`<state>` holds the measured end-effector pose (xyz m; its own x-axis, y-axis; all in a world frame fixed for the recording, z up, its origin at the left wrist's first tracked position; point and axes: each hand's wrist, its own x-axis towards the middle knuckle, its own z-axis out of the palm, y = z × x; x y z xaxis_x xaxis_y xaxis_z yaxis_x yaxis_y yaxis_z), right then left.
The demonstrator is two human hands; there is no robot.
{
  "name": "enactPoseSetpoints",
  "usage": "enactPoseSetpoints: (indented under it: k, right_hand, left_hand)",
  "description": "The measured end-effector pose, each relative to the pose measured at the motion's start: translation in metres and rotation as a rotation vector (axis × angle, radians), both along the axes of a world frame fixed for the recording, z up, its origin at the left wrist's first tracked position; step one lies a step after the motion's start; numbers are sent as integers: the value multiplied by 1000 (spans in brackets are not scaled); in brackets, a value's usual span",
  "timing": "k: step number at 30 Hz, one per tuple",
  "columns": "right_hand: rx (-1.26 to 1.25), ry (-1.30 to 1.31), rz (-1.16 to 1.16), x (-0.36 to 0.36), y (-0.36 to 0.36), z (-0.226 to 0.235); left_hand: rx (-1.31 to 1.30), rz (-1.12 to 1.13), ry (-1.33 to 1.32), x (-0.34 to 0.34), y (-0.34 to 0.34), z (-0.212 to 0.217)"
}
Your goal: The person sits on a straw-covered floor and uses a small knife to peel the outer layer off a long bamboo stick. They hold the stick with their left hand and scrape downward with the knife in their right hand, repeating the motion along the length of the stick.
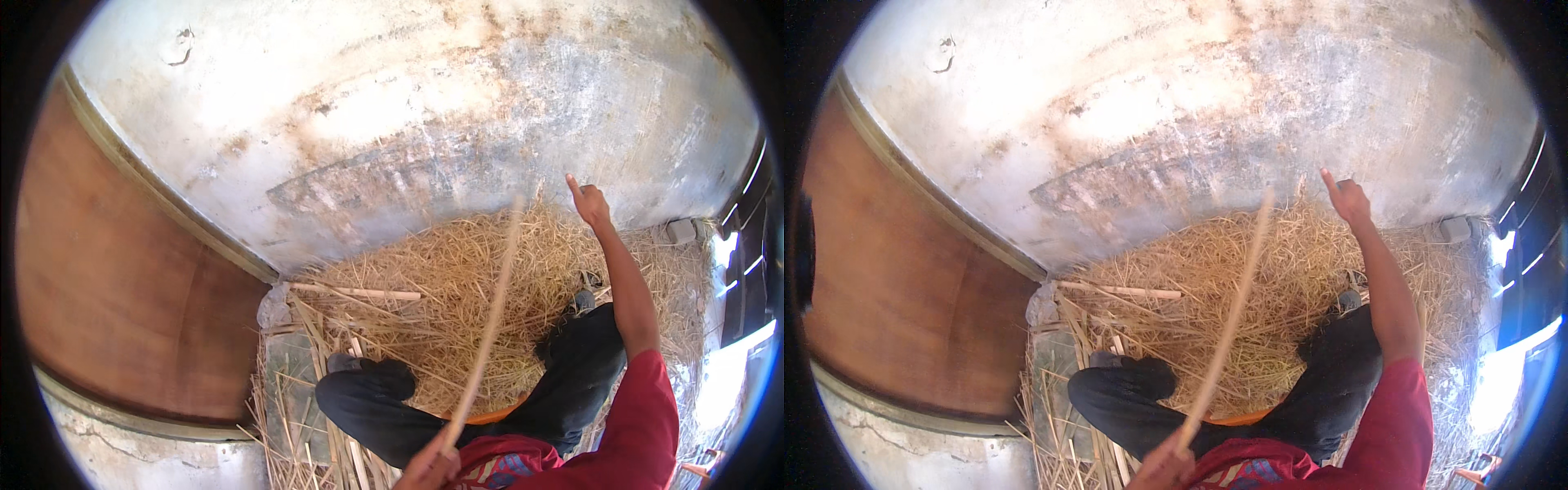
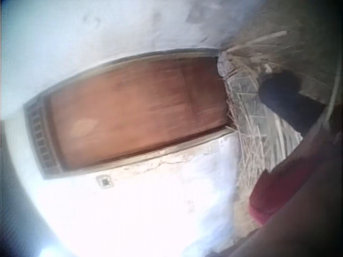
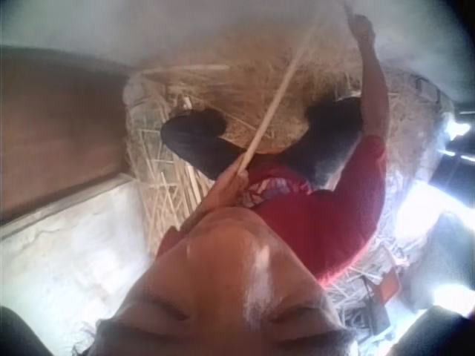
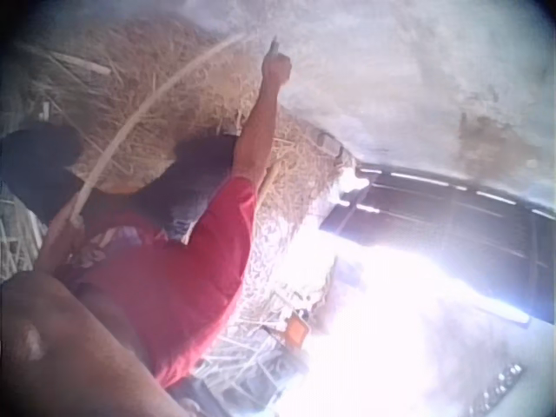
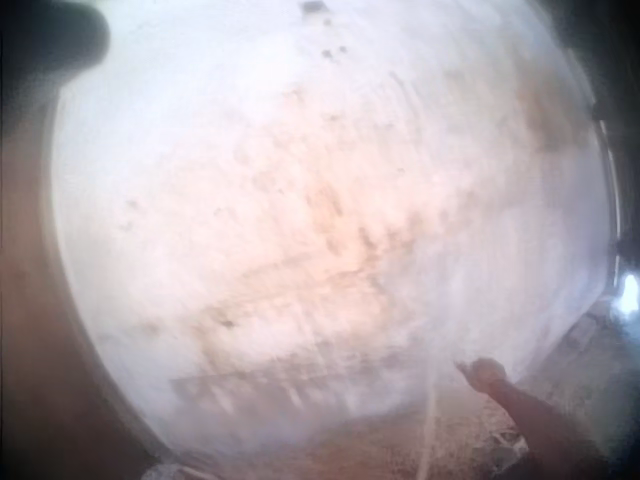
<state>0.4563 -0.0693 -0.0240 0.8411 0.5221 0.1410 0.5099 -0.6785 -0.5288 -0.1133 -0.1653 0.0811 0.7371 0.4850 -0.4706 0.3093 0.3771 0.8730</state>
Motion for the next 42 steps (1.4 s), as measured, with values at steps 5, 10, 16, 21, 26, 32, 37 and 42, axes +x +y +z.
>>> enactPoseSetpoints:
  k: [5,10,16,21,26,32,37,42]
  right_hand:
    - [27,78,474,-151,-2,46]
    - [-75,-120,1030,-278,-48,55]
    - [29,-210,1063,-295,-49,40]
    - [142,-316,854,-276,-25,25]
    - [117,-208,1011,-301,-43,32]
    - [109,-318,902,-270,-15,18]
    - [110,-379,849,-255,4,10]
    - [-7,-323,775,-212,24,11]
  left_hand:
    - [-458,289,-269,13,38,-39]
    - [-643,387,-469,36,52,-44]
    - [-477,363,-426,36,49,-32]
    - [-371,324,-351,38,41,-22]
    - [-314,325,-322,35,44,-22]
    - [-311,325,-306,30,39,-26]
    - [-320,296,-324,29,41,-28]
    - [-338,268,-305,22,31,-26]
